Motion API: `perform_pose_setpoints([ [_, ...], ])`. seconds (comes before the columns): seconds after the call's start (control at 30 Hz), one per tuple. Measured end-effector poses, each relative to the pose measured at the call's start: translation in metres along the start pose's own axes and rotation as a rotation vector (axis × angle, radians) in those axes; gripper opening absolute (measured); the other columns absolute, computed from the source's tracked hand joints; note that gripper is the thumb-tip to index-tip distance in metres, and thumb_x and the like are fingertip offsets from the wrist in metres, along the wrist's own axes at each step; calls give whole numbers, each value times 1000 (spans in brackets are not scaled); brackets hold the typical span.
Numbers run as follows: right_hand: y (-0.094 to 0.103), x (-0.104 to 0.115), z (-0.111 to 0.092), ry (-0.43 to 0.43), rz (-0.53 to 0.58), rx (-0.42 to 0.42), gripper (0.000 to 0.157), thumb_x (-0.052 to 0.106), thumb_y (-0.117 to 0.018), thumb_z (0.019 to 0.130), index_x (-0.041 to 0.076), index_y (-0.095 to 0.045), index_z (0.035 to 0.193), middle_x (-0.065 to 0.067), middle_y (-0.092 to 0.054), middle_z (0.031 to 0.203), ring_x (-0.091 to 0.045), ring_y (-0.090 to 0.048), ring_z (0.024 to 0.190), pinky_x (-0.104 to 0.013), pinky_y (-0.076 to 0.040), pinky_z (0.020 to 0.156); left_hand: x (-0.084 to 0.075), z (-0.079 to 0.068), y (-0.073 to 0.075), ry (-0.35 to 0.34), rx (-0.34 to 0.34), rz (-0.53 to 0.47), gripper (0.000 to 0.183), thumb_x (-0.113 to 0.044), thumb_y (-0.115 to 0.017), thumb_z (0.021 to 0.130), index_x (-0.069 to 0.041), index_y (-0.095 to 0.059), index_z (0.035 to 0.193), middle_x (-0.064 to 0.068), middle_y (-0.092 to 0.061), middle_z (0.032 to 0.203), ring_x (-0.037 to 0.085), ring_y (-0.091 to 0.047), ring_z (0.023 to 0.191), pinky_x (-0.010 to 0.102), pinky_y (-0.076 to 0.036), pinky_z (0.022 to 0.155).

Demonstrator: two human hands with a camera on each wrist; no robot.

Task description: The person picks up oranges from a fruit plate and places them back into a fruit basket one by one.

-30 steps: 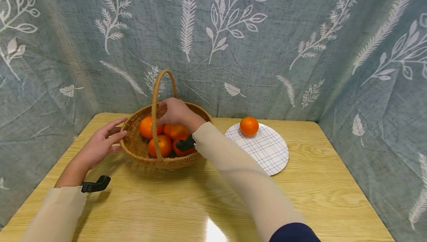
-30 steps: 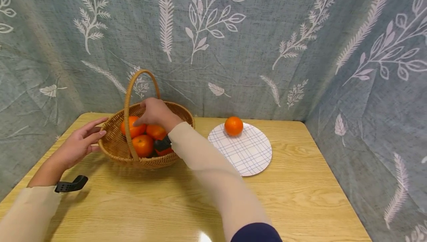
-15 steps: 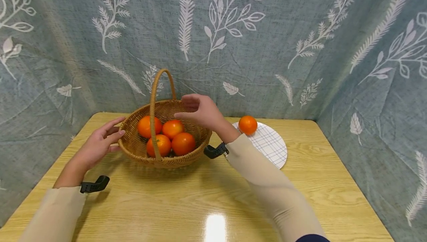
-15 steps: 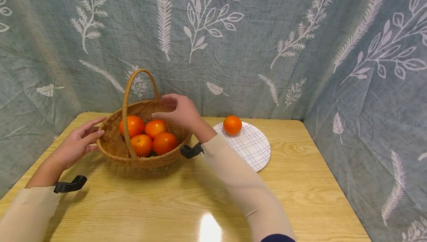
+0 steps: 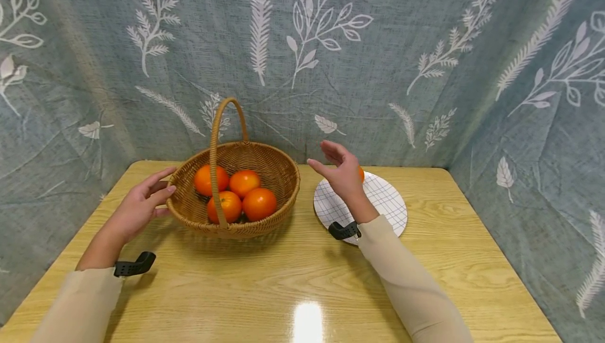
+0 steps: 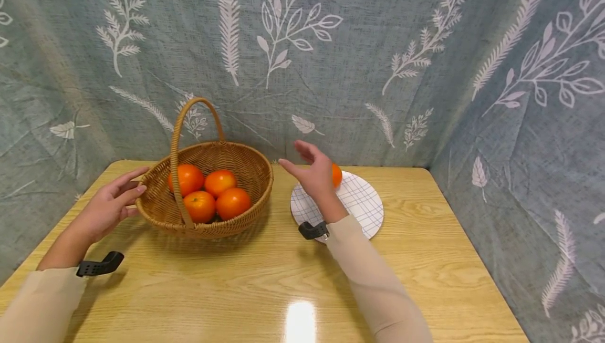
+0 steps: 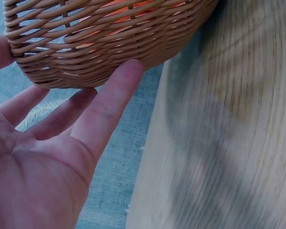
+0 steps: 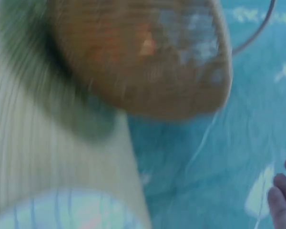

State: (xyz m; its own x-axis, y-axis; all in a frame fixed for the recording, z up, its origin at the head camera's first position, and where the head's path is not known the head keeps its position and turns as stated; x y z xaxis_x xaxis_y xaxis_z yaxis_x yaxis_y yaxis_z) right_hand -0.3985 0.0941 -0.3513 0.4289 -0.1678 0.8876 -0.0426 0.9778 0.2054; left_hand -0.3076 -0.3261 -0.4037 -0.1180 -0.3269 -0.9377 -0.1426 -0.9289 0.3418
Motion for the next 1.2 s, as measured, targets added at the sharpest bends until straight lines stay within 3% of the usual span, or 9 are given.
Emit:
perform_pose_setpoints([
  [0.17,36,-31,-3,-27,-137,-121,63,35,-86,85,12,-63,140,-11,-61,144,-30,-58,132,-44,-51,108,0,0,0,-10,-16,9,63,-31,-46,111,-18,-19,166,17,-37,146,-9,-61,106,22,-60,82],
  [0.3,58,-65,-4,-142,-163,-185,67,38,-86,85,12,-62,141,-10,-58,147,-35,-55,136,-50,-55,103,0,-1,1,-11,-20,8,62,-31,-46,111,-17,-19,166,17,-37,146,-9,-61,106,23,-61,82],
  [0.4,68,-84,-4,-214,-189,-201,71,36,-86,85,10,-58,145,-9,-54,151,-37,-45,143,-52,-50,109,1,-1,2,-8,-20,6,62,-31,-46,111,-18,-19,166,15,-37,146,-9,-61,106,23,-61,82],
  [0.57,72,-101,-6,-309,-243,-127,82,33,-86,84,12,-48,154,-11,-42,160,-36,-37,148,-55,-46,112,1,-1,1,2,-14,-19,63,-30,-47,111,-18,-20,166,0,-43,138,-8,-62,106,23,-61,82],
  [0.73,70,-118,-9,-404,-260,-36,89,31,-86,84,17,-40,159,-12,-40,161,-37,-45,142,-53,-48,111,-1,-1,0,-8,12,-89,62,-26,-48,111,-17,-20,166,-11,-47,131,-5,-64,106,23,-61,81],
  [1.2,68,-120,-9,-398,-240,-11,85,25,-87,83,14,-44,156,-12,-48,154,-37,-53,133,-53,-49,110,-1,-2,-1,-44,79,-246,62,-15,-46,111,-15,-18,166,-10,-51,132,3,-67,107,25,-61,83],
])
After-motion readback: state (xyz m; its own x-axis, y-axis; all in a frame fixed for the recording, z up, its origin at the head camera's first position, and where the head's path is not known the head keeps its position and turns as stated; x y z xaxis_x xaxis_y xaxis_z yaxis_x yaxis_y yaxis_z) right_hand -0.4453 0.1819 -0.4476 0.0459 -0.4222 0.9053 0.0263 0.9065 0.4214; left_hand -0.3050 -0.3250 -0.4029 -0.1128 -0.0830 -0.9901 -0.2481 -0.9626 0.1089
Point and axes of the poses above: each hand's wrist, its own z-axis towards the middle knuckle, its own y-axis out of the back of the hand, x = y × z, the point moved 9 cm from there along z, towards the middle knuckle
